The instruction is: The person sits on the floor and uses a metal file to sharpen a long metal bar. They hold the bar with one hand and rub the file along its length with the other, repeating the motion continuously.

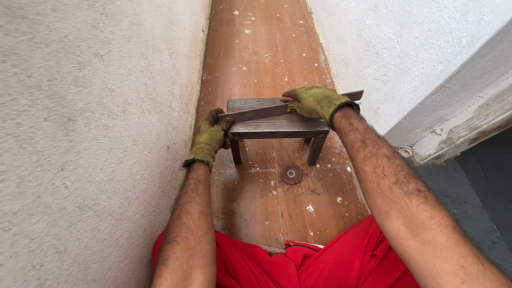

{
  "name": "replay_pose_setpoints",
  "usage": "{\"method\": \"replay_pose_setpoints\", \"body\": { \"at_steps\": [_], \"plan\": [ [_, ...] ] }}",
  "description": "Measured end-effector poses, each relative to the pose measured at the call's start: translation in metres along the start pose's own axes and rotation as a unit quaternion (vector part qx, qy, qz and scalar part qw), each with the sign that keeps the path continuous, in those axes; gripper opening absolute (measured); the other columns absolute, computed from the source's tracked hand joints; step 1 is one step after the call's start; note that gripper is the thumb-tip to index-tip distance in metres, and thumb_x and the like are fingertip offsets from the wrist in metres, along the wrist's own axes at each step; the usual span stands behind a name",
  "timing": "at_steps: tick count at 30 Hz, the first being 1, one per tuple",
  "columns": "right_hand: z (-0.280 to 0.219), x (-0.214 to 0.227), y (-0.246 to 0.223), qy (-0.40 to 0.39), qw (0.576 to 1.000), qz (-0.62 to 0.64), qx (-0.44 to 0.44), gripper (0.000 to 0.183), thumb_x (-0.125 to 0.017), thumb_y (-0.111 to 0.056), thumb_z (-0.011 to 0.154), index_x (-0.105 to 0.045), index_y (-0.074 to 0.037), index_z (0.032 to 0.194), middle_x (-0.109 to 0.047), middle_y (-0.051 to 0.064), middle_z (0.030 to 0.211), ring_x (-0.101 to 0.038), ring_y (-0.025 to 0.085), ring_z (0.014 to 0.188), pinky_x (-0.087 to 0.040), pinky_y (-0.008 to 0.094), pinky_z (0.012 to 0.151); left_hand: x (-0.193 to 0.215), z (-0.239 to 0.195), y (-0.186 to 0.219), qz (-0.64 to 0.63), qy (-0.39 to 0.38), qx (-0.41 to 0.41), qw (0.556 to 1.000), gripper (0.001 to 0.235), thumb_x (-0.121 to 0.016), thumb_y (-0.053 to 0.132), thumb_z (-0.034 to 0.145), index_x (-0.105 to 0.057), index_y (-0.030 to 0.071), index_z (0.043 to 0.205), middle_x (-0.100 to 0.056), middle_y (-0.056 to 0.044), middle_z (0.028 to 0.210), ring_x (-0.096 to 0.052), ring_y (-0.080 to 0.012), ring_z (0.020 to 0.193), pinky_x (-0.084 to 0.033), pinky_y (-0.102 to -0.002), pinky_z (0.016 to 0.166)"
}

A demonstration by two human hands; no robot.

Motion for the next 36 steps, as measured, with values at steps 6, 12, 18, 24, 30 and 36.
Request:
{"method": "replay_pose_setpoints", "body": {
  "at_steps": [6, 12, 18, 24, 30, 36],
  "plan": [
    [0.002, -0.018, -0.005, 0.201, 0.978, -0.024, 0.048, 0.041, -0.052, -0.04, 0.101, -0.057, -0.036, 0.141, -0.063, -0.008, 0.139, -0.06, 0.019, 0.123, -0.043, 0.043, 0.114, 0.005, 0.003, 0.032, 0.264, 0.079, -0.106, 0.955, 0.035, -0.079, 0.034, 0.087, -0.074, 0.018, 0.117, -0.073, -0.002, 0.12, -0.065, -0.0172, 0.113, -0.05, -0.033, 0.099],
    [0.019, -0.034, 0.015, 0.25, 0.966, 0.001, 0.073, 0.034, -0.057, -0.038, 0.102, -0.062, -0.035, 0.135, -0.066, -0.005, 0.131, -0.059, 0.021, 0.123, -0.039, 0.043, 0.114, 0.001, -0.003, 0.059, 0.373, 0.104, -0.042, 0.921, 0.05, -0.078, 0.049, 0.082, -0.07, 0.023, 0.123, -0.046, -0.006, 0.153, -0.038, -0.0247, 0.145, -0.035, -0.04, 0.118],
    [0.032, -0.031, 0.015, 0.254, 0.958, 0.005, 0.136, 0.039, -0.061, -0.032, 0.098, -0.063, -0.032, 0.137, -0.07, -0.001, 0.124, -0.064, 0.021, 0.118, -0.047, 0.042, 0.11, -0.071, -0.011, 0.08, 0.675, 0.135, -0.228, 0.689, 0.081, -0.06, 0.065, 0.079, -0.046, 0.033, 0.151, -0.019, -0.014, 0.171, -0.02, -0.0357, 0.155, -0.012, -0.063, 0.121],
    [0.029, -0.042, 0.012, 0.245, 0.965, 0.01, 0.091, 0.038, -0.064, -0.043, 0.098, -0.063, -0.031, 0.134, -0.069, -0.001, 0.12, -0.062, 0.021, 0.116, -0.042, 0.044, 0.111, -0.108, 0.012, 0.052, 0.512, 0.051, -0.234, 0.825, 0.042, -0.071, 0.052, 0.09, -0.071, 0.027, 0.124, -0.063, -0.003, 0.133, -0.05, -0.0224, 0.135, -0.031, -0.046, 0.122],
    [0.026, -0.04, 0.017, 0.263, 0.956, 0.054, 0.117, 0.032, -0.068, -0.038, 0.094, -0.072, -0.037, 0.126, -0.069, -0.002, 0.124, -0.062, 0.02, 0.115, -0.043, 0.042, 0.108, -0.103, 0.009, 0.044, 0.514, 0.1, -0.308, 0.794, 0.033, -0.076, 0.038, 0.084, -0.075, 0.028, 0.116, -0.069, -0.001, 0.118, -0.057, -0.021, 0.121, -0.039, -0.044, 0.107],
    [0.02, -0.034, 0.029, 0.334, 0.935, -0.02, 0.116, 0.027, -0.071, -0.034, 0.092, -0.076, -0.035, 0.119, -0.072, -0.001, 0.116, -0.064, 0.019, 0.108, -0.045, 0.04, 0.109, -0.099, 0.003, 0.048, 0.494, 0.095, -0.293, 0.813, 0.027, -0.072, 0.042, 0.089, -0.075, 0.027, 0.111, -0.069, 0.0, 0.112, -0.058, -0.021, 0.116, -0.039, -0.047, 0.105]
  ]
}}
Point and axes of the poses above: each hand's wrist, its own z-axis towards the middle knuckle, its own x-axis out of the back of the hand, y = z × x, the point moved 4 cm from there along z, towards the middle knuckle
